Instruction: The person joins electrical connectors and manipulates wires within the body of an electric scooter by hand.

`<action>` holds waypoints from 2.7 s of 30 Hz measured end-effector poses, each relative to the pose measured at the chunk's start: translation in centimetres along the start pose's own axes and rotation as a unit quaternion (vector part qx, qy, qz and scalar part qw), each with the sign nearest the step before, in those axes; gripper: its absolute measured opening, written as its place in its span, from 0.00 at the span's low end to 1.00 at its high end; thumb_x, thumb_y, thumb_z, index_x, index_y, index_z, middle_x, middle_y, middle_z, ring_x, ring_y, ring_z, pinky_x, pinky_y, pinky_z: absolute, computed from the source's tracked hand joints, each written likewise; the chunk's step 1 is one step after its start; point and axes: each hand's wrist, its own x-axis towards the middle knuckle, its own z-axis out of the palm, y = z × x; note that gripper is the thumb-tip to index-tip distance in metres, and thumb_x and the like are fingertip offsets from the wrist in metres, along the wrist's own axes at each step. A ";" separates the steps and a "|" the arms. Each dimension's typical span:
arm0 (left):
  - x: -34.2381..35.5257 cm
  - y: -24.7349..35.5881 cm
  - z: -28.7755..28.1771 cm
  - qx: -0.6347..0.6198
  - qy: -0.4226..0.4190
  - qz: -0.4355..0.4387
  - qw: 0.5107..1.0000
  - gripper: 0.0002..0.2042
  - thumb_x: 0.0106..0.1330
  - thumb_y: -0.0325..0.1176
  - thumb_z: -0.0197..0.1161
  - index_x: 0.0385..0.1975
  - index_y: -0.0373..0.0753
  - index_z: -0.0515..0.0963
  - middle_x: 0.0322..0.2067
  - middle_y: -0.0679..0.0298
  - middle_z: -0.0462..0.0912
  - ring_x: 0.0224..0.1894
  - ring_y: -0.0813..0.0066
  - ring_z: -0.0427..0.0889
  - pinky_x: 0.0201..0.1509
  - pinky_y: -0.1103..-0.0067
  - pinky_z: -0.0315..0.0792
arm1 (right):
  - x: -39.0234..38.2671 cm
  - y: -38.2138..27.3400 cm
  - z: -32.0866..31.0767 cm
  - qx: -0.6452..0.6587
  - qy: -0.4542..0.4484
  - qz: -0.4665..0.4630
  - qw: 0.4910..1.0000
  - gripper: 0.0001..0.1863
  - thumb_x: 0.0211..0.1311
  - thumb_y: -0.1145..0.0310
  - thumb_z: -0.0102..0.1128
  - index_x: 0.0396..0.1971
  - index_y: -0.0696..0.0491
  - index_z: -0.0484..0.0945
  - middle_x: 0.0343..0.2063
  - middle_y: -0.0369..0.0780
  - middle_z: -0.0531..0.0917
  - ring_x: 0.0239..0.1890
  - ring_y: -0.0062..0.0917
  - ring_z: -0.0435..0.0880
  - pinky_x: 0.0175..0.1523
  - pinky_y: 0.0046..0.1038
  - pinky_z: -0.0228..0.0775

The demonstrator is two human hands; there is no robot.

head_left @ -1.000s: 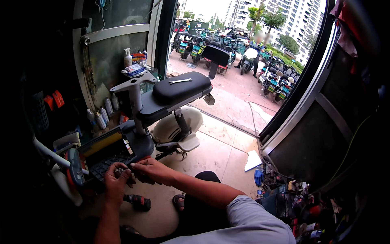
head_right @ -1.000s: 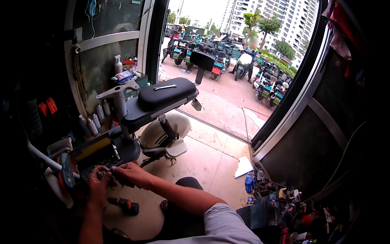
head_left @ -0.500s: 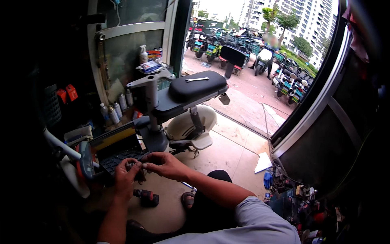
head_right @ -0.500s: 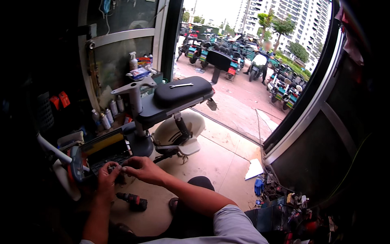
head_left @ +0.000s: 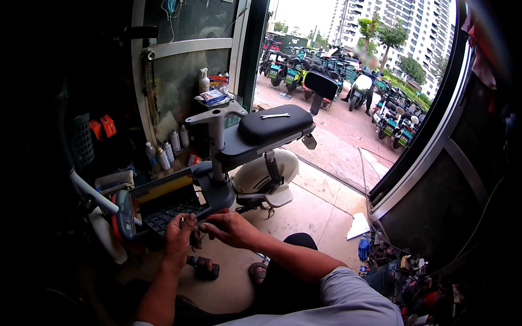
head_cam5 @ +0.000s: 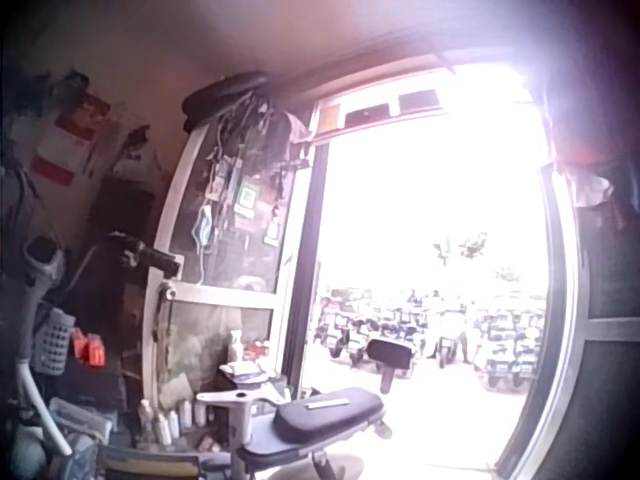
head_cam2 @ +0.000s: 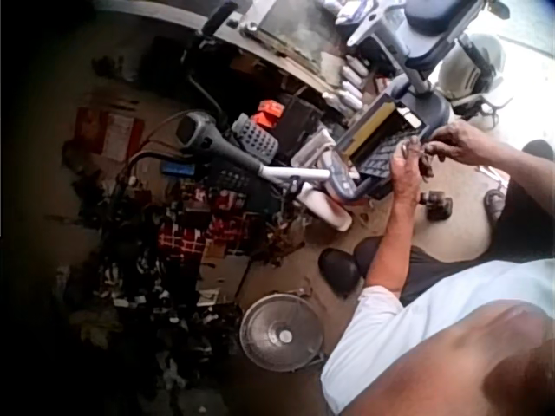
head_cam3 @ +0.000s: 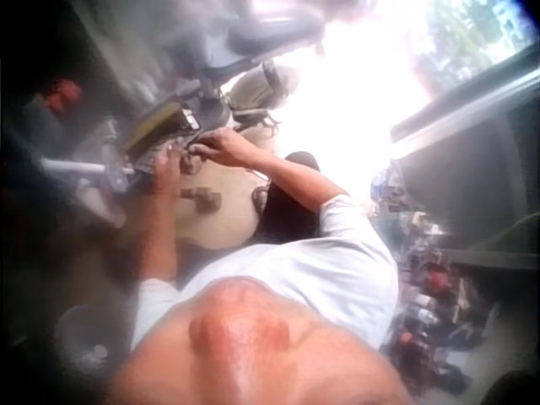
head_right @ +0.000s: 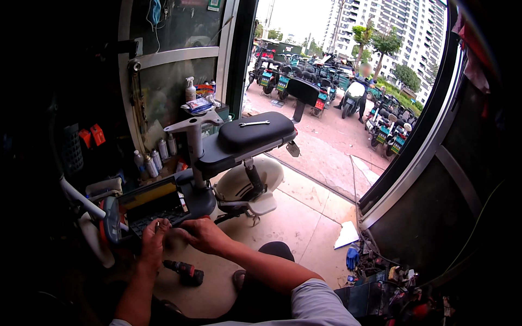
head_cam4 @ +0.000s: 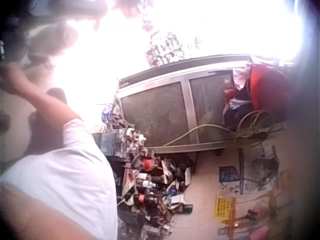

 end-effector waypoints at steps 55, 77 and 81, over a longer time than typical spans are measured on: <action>0.1 -0.6 -0.1 -0.016 -0.018 0.006 1.000 0.16 0.81 0.43 0.58 0.59 0.41 0.74 0.30 0.70 0.79 0.27 0.85 0.76 0.30 0.84 0.70 | 0.0 -1.2 -0.1 0.406 -0.159 0.228 0.870 0.25 0.84 0.47 0.46 0.39 0.51 0.84 0.24 0.29 0.79 0.20 0.11 0.71 0.25 0.17 0.59; 0.1 -0.9 -1.0 0.004 -0.023 0.022 0.999 0.11 0.82 0.40 0.57 0.54 0.41 0.74 0.30 0.71 0.79 0.25 0.86 0.76 0.25 0.86 0.67 | -0.3 -2.4 1.1 0.295 -0.144 0.151 0.932 0.30 0.83 0.42 0.43 0.39 0.54 0.83 0.24 0.33 0.81 0.23 0.18 0.78 0.29 0.24 0.68; 0.1 -0.8 -0.6 -0.023 -0.035 0.055 0.998 0.11 0.82 0.37 0.57 0.56 0.41 0.74 0.33 0.71 0.81 0.30 0.87 0.77 0.33 0.86 0.70 | -0.3 -1.7 0.7 0.383 -0.168 0.217 0.882 0.31 0.82 0.38 0.42 0.38 0.50 0.82 0.22 0.30 0.77 0.20 0.14 0.72 0.24 0.19 0.60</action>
